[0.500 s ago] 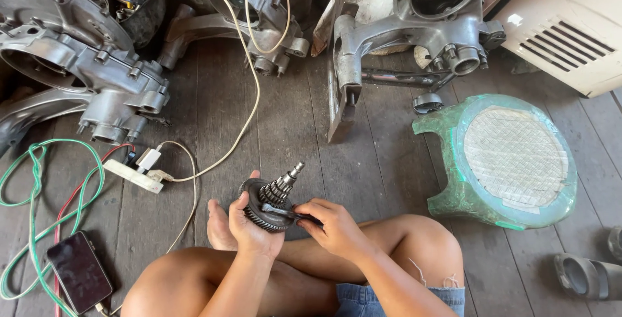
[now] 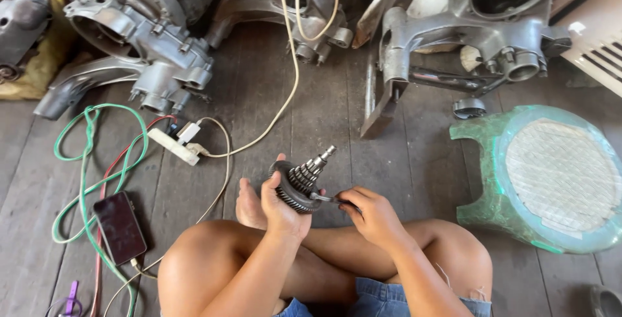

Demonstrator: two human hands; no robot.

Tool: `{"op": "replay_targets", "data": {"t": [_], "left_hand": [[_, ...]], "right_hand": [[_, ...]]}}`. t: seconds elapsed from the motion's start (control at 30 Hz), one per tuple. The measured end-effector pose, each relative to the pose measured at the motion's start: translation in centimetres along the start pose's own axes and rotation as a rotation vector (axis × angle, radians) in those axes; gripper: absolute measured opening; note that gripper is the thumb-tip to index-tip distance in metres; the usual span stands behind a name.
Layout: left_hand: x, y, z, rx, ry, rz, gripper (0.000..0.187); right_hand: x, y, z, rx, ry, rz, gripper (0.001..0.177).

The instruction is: The person sits on the floor and cleans a motorcycle gear assembly using a small metal tool. They scrape and scrub the teeth and surfaces of the gears to remove grime, rotating the assembly to access different areas.

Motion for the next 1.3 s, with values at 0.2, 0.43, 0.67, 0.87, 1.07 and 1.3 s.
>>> {"op": "replay_targets", "data": {"t": [0.2,0.43,0.67,0.87,1.07,1.3], "left_hand": [[0.4,-0.7,1.6,0.098,-0.037,-0.088,0.075],[-0.1,-0.4,1.3,0.102,-0.028,-0.086,0.07],[0.6,-1.5,2.7,0.052,0.02,-0.046,0.066],[-0.1,-1.5,3.1,0.099,0.089,-0.062,0.062],[0.6,-1.6,3.1,0.107,0.064,-0.073,0.06],[-0.2,-1.4,3.1,0.1,0.092,-0.08,0.062]], "right_hand": [[-0.4,0.0,0.2,0.197,0.061,0.067,0.011],[-2.2,-0.3,0.6,0.216,0.122,0.103,0.014],[-3.9,1.1,-0.2,0.225,0.124,0.119,0.022],[-4.0,0.6,-0.1,0.199,0.046,0.052,0.024],[-1.6,1.1,0.6,0.148,-0.018,0.114,0.017],[-4.6,0.5,0.0,0.2,0.089,0.082,0.022]]}}
Point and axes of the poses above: each hand's wrist, its own z-axis away from the middle knuckle, its own y-axis out of the back of the hand, x = y × z, the point moved 9 cm from there along -z, towards the middle knuckle, and after that the axes turned 14 degrees about x, right-handed, at the moved point
